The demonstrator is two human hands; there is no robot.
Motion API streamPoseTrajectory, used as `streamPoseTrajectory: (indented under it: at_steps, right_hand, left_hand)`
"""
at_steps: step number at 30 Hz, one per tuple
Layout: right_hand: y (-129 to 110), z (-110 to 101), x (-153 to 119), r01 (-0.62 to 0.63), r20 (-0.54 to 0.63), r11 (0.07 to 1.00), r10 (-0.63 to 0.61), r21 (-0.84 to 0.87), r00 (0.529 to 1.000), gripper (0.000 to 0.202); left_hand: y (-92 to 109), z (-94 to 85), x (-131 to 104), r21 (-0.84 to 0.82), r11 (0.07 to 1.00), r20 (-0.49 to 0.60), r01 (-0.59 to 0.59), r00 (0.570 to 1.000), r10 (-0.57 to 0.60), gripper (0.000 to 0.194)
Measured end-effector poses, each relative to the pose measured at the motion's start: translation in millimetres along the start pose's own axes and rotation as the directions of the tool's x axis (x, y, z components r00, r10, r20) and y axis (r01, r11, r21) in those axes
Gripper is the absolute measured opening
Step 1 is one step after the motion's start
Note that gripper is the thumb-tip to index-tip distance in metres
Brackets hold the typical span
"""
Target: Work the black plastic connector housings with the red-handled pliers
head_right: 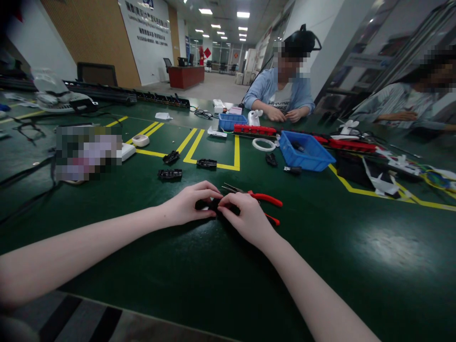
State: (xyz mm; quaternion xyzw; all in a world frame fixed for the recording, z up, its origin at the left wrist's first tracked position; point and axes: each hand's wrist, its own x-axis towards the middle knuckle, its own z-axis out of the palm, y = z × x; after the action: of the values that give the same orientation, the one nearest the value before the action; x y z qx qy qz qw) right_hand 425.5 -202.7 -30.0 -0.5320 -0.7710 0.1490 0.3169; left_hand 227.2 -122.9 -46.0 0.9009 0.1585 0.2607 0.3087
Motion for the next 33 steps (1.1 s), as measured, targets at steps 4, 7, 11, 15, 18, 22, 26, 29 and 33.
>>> streamPoseTrajectory:
  at_steps: [4,7,11,15,18,22,26,29,33]
  right_hand:
    - [0.7,0.3,0.3,0.044,0.036,0.998,-0.042,-0.052,0.998,0.010]
    - [2.2,2.3,1.1,0.071,0.048,0.993,-0.067,-0.090,0.997,0.009]
    - [0.8,3.5,0.8,0.071,0.054,0.986,-0.064,-0.151,0.997,0.009]
    - [-4.9,2.6,0.5,0.057,0.066,0.970,-0.043,-0.235,0.997,0.010]
    - [-10.2,4.1,3.5,0.034,0.077,0.958,-0.013,-0.284,0.997,0.012]
    - [-17.9,9.4,11.9,0.007,0.104,0.949,0.027,-0.317,0.994,0.014]
    - [-27.0,14.3,20.0,0.004,0.159,0.955,0.046,-0.297,0.986,0.013]
    - [-35.7,16.9,24.4,-0.026,0.218,0.964,0.086,-0.264,0.972,0.014]
    - [-46.4,19.5,27.6,-0.091,0.264,0.961,0.162,-0.259,0.951,0.015]
  left_hand:
    - [-5.6,0.1,0.5,0.012,1.000,0.034,-0.023,0.999,0.023,0.020]
    - [-8.5,0.9,0.5,0.019,0.999,0.030,-0.038,0.999,0.038,0.014]
    - [-8.5,2.0,0.4,0.033,0.999,0.042,-0.043,0.998,0.042,0.016]
    - [-7.9,2.2,0.0,0.078,0.996,0.055,-0.044,0.998,0.040,0.017]
    - [-7.4,-0.5,0.3,0.092,0.995,0.064,-0.038,0.997,0.032,0.018]
    - [-6.0,-12.9,0.0,0.080,0.997,0.102,-0.009,0.995,0.001,0.016]
    - [-7.9,-31.3,-6.9,0.075,0.997,0.193,-0.005,0.981,-0.009,0.017]
    - [-10.1,-40.7,-16.9,0.063,0.998,0.248,-0.011,0.969,-0.005,0.021]
    - [-9.8,-43.9,-28.3,0.026,1.000,0.238,-0.002,0.971,-0.005,0.025]
